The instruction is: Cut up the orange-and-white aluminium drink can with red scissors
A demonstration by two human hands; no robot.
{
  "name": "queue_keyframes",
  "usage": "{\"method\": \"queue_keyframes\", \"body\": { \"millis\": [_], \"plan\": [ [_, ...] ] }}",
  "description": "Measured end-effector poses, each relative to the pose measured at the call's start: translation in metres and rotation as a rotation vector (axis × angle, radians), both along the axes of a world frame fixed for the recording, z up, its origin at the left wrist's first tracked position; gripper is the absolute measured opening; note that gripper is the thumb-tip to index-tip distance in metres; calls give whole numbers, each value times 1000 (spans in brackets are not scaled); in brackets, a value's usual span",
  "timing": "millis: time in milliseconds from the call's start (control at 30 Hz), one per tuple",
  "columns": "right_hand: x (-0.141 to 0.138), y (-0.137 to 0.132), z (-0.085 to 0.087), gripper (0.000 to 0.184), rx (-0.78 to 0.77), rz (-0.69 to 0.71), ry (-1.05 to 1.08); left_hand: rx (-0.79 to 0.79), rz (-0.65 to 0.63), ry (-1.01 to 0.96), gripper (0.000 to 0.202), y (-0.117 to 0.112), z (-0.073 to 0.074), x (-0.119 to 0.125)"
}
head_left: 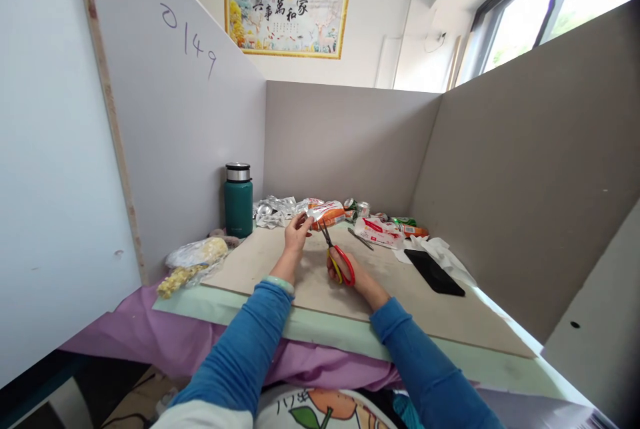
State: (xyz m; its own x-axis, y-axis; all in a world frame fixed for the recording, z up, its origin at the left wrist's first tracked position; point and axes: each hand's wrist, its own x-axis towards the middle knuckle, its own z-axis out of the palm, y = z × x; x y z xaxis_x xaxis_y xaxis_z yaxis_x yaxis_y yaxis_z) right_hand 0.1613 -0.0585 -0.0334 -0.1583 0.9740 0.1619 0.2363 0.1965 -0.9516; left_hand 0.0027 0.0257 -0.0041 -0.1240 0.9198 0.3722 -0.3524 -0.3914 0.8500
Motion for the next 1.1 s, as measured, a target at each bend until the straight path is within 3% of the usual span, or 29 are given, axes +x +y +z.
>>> {"method": "queue_keyframes", "body": {
  "millis": [767,1100],
  "plan": [
    [-6,-11,11,49,-2,-7,-22,-42,-29,51,65,-4,0,-1],
    [-3,-5,5,51,16,-4,-55,-43,-22,53,64,-4,1,-1]
  ]
}}
